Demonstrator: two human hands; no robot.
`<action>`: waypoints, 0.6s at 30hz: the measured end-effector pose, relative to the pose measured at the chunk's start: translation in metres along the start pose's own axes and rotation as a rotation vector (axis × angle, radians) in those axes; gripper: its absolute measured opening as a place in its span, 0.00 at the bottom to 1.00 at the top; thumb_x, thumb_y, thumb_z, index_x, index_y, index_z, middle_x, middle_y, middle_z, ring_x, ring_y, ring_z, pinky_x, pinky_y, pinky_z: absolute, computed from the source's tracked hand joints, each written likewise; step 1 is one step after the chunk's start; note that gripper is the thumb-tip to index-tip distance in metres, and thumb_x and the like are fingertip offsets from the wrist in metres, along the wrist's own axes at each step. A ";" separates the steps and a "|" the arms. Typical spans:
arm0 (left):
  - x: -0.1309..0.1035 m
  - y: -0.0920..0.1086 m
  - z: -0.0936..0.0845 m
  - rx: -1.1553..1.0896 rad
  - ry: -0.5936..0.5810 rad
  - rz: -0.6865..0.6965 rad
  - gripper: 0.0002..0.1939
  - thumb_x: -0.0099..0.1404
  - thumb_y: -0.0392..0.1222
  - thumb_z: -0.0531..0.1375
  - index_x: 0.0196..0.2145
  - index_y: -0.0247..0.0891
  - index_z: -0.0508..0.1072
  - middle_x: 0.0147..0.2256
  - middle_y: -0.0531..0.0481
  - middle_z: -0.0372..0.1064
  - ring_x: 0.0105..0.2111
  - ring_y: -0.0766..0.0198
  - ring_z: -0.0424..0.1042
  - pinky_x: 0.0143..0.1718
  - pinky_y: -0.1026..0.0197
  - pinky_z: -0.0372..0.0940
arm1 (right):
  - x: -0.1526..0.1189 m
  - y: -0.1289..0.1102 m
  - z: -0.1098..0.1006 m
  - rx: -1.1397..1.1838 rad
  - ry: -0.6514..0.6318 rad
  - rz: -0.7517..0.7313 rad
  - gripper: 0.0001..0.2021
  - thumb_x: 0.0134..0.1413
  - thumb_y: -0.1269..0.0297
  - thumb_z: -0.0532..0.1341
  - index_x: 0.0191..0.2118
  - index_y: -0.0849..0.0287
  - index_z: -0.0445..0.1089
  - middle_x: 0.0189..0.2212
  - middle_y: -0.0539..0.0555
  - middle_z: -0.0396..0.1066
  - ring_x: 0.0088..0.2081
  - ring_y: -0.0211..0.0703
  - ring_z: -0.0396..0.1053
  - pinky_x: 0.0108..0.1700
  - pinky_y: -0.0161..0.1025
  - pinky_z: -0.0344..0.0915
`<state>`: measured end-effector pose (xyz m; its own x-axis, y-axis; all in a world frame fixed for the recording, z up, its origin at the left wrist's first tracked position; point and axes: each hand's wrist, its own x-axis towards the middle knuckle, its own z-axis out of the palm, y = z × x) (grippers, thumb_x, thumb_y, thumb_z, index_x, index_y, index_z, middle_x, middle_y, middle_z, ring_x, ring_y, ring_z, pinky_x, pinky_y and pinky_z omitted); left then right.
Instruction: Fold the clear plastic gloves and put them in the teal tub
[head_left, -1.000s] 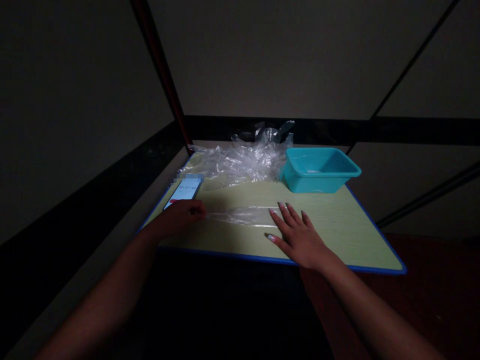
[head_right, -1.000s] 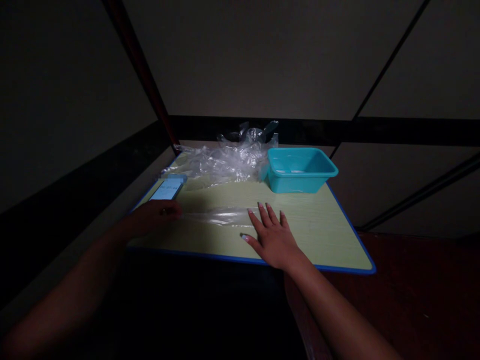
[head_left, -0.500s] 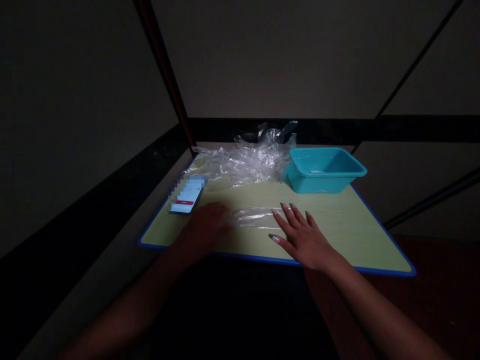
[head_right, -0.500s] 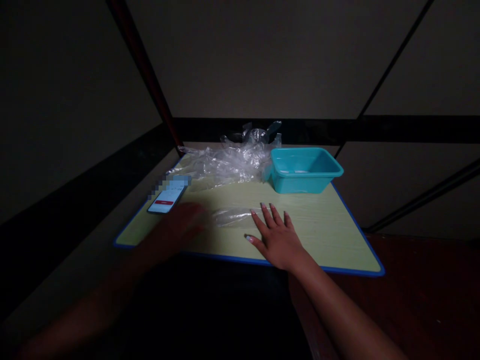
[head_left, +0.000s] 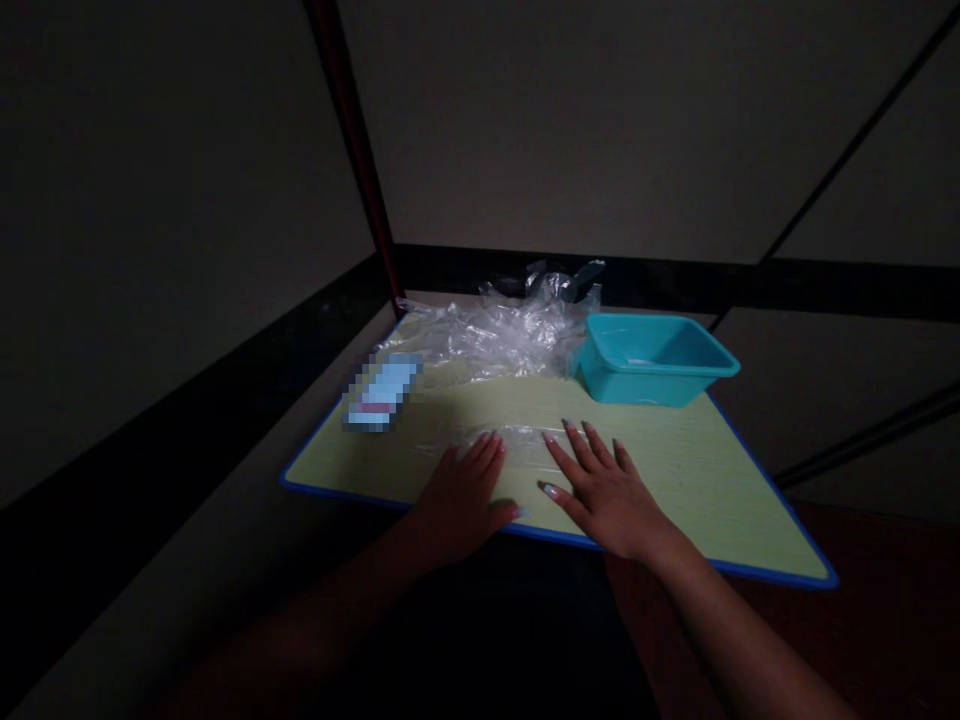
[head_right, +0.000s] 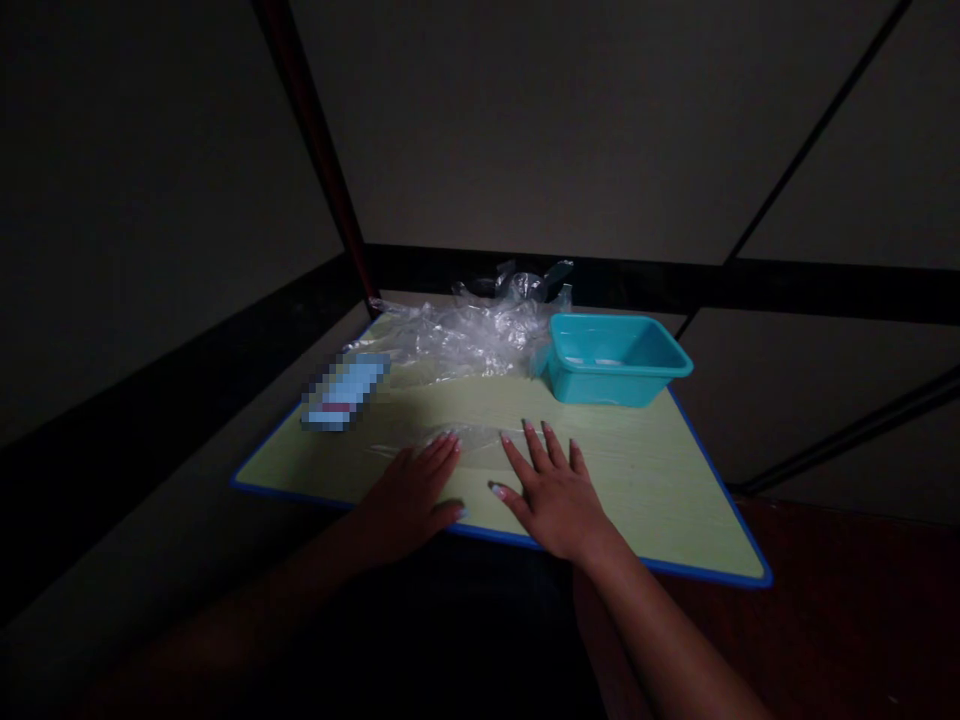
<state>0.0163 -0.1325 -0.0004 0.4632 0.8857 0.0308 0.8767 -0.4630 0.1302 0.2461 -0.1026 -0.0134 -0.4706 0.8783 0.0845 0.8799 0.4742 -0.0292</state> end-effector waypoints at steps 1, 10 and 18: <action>-0.003 -0.005 -0.003 0.008 -0.011 -0.040 0.34 0.66 0.57 0.46 0.62 0.31 0.50 0.63 0.35 0.47 0.63 0.49 0.46 0.58 0.41 0.48 | 0.000 0.000 0.000 0.005 0.002 0.000 0.32 0.60 0.43 0.43 0.66 0.47 0.40 0.66 0.56 0.35 0.66 0.57 0.32 0.60 0.63 0.40; 0.029 -0.085 -0.038 -0.059 0.150 -0.242 0.16 0.66 0.41 0.46 0.38 0.33 0.71 0.40 0.40 0.69 0.43 0.56 0.67 0.47 0.55 0.60 | 0.001 -0.001 -0.003 0.033 -0.035 0.018 0.32 0.60 0.42 0.43 0.66 0.48 0.42 0.66 0.57 0.34 0.65 0.58 0.32 0.60 0.63 0.39; 0.051 -0.098 -0.039 -0.167 -0.045 -0.148 0.06 0.56 0.41 0.55 0.27 0.37 0.68 0.31 0.47 0.67 0.34 0.59 0.66 0.35 0.59 0.58 | 0.001 -0.004 -0.010 0.053 -0.054 0.025 0.32 0.60 0.42 0.43 0.65 0.49 0.44 0.66 0.58 0.35 0.65 0.59 0.32 0.60 0.63 0.39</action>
<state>-0.0513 -0.0409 0.0270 0.3398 0.9394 -0.0447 0.9036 -0.3130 0.2924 0.2425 -0.1043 -0.0029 -0.4529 0.8911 0.0294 0.8873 0.4537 -0.0831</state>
